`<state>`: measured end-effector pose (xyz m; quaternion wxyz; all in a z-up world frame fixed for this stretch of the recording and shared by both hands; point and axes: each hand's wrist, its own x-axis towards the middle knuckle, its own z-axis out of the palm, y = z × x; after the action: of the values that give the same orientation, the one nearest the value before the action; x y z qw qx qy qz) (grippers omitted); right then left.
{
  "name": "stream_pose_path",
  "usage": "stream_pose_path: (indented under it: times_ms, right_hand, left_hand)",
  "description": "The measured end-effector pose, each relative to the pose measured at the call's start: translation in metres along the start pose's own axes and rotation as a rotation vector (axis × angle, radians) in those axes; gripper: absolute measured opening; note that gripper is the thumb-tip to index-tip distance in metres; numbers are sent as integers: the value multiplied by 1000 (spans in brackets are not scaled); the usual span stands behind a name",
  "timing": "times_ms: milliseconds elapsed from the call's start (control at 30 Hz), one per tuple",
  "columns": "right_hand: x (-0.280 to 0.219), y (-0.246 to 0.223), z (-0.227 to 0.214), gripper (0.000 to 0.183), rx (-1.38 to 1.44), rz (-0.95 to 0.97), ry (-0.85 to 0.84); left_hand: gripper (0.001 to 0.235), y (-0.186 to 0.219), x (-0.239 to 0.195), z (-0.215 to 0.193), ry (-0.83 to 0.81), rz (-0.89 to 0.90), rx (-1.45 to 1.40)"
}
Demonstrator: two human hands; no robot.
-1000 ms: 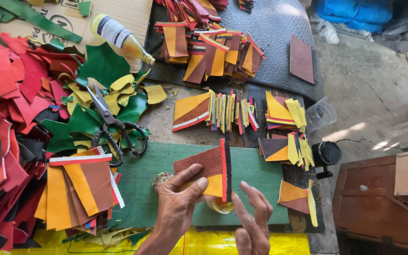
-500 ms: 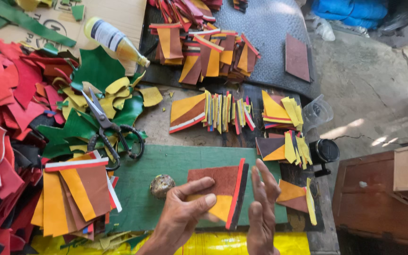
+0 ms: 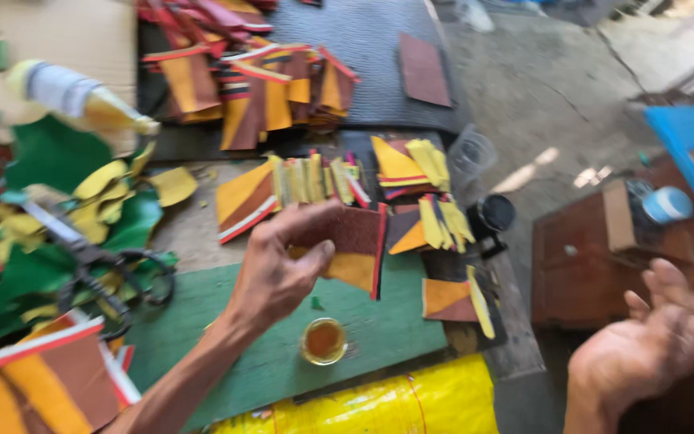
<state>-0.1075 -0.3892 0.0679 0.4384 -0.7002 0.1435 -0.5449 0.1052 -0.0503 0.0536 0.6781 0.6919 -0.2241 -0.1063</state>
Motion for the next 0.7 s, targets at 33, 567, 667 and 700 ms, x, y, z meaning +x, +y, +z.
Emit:
stream_pose_path:
  times_ms: [33,567,667,700]
  right_hand:
    - [0,7,-7,59,-89,-14,2]
    - [-51,27,3,70,-450,233,-253]
    - [-54,31,2,67,-460,228,-271]
    - [-55,33,1,66,-463,223,-275]
  left_hand:
    - [51,1,13,9,-3,86,106]
    - [22,-97,45,202,-426,-759,-33]
    - [20,-104,41,216,-434,-807,14]
    - [20,-105,40,220,-432,-813,38]
